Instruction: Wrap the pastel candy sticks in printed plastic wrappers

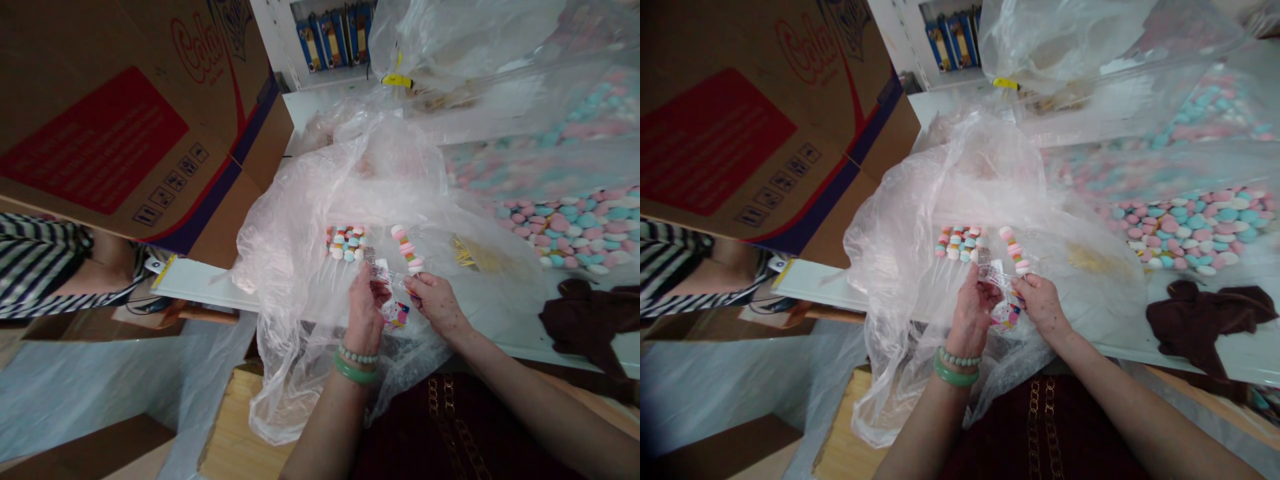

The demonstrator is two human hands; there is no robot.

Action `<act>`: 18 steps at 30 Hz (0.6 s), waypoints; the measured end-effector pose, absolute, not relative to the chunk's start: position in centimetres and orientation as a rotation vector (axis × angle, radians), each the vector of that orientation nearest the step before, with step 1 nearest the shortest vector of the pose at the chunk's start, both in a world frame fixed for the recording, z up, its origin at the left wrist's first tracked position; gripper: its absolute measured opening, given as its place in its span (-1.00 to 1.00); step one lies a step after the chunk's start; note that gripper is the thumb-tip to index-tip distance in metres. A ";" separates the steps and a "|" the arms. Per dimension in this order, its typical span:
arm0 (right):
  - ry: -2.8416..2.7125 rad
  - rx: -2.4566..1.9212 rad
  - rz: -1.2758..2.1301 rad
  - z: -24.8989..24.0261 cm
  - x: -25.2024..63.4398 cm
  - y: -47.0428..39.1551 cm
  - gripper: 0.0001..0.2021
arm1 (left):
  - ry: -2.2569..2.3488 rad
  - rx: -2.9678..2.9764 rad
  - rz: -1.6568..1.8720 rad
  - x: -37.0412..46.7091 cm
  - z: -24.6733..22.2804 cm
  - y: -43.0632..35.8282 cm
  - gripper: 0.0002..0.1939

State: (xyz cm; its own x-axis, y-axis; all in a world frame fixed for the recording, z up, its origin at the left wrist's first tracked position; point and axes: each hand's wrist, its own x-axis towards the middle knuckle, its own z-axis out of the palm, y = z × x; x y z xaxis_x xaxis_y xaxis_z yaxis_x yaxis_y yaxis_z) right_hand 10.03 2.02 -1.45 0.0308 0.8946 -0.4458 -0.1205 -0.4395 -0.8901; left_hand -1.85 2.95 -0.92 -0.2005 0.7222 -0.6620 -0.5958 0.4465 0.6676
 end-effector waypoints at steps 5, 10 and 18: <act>-0.960 -1.545 1.455 -2.1 10.4 2.2 -0.63 | 1.158 0.035 1.011 -1.0 0.0 1.9 -0.80; -1.011 -1.484 1.452 -2.3 10.4 2.1 -0.61 | 1.114 0.056 1.170 -0.9 -1.0 2.0 -0.82; -0.901 -1.324 1.668 0.0 10.1 2.4 -0.63 | 1.115 0.184 1.369 -0.2 -2.2 2.2 -0.74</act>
State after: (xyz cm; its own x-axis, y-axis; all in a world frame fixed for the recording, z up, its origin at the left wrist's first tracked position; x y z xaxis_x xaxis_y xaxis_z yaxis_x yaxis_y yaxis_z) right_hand 10.11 2.36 0.02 -0.1260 0.9055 -0.4052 -0.1582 -0.4216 -0.8929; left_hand -0.22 2.21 -2.22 -0.1901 0.8333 -0.5192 -0.6770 0.2717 0.6840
